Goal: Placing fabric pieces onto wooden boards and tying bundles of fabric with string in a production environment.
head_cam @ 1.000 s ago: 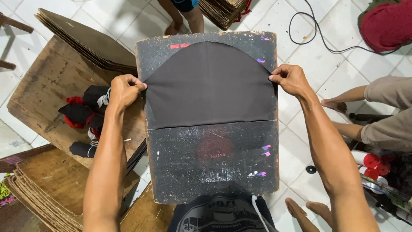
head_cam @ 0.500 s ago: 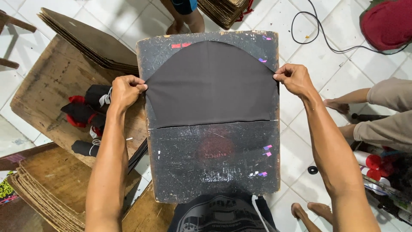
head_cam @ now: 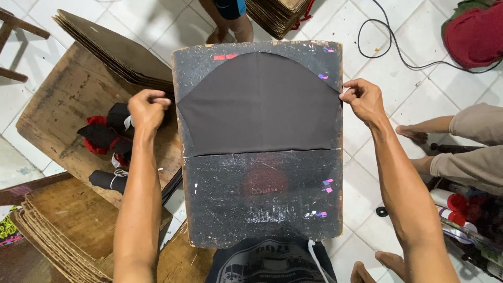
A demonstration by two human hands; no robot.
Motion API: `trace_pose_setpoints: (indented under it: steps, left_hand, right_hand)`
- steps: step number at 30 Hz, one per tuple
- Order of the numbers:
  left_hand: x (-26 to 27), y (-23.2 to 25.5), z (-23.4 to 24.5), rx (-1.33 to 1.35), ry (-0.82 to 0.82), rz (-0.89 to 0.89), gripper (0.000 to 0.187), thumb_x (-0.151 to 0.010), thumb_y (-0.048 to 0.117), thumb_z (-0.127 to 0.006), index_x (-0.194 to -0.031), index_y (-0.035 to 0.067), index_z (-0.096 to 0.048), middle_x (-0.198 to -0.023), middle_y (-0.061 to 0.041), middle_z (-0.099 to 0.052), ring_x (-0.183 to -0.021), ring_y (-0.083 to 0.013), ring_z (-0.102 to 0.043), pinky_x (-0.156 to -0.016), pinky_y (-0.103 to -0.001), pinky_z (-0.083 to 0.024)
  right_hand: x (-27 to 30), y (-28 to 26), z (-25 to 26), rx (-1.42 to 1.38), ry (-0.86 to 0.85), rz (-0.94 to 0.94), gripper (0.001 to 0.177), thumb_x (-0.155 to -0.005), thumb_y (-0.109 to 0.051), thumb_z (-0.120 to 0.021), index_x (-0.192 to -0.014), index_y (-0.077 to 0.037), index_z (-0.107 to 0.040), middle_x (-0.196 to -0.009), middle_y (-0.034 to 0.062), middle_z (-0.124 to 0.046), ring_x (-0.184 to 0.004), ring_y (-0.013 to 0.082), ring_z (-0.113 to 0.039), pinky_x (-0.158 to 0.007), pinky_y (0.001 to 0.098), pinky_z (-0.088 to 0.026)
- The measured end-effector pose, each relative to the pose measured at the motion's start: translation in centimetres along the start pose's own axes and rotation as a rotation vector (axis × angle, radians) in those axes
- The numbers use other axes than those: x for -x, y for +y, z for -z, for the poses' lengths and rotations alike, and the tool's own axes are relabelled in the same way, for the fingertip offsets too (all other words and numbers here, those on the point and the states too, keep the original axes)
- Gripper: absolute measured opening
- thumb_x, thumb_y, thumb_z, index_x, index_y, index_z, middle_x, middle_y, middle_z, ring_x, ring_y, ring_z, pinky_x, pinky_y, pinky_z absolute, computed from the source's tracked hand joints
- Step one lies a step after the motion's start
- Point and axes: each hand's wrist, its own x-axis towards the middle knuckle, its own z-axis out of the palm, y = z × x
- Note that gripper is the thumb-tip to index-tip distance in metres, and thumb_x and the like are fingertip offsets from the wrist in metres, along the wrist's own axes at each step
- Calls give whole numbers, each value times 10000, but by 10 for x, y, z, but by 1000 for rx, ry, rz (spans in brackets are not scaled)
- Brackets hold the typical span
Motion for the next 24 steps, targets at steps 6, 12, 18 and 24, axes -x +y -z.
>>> trace_pose_setpoints:
  steps: [6,12,18,24]
  left_hand:
    - [22,-39,21,-60,421,-144,223,-770,68,-874,-978,119,-812,-875,-113,-737,-827,-254,-724,-760,-350,-554]
    - [75,-13,-8,-141,639,-416,373,-752,-31,-890,-1097,-32,-748,-981,-227,-691,-881,-402,-692,-773,-448,-559]
    - [185,86,-150,-111,223,-465,496,-943,207,-742,-1375,2,-610,-1473,-250,-542,-1439,-444,-400,-1198,-556,-191]
    - [296,103,-193,-271,-319,-685,713,-997,287,-647,-1562,-43,-364,-1672,-264,-250,-1559,-410,-153,-1220,-640,-32]
  right_hand:
    - [7,60,43,-129,393,-93,411,-897,-43,-796,-1282,-19,-652,-995,125,-715,-837,167,-706,-722,258,-609]
    - [54,91,56,-95,799,-164,330,-880,-115,-810,-1187,-44,-716,-974,139,-712,-868,214,-724,-703,294,-652]
    - [94,78,-18,477,623,450,441,-1035,-157,-705,-1413,39,-587,-1387,281,-590,-1313,438,-540,-1140,524,-360]
    - [173,-28,-109,731,-50,607,612,-1045,-361,-535,-1577,-81,-424,-1671,205,-323,-1524,422,-281,-1187,679,-187]
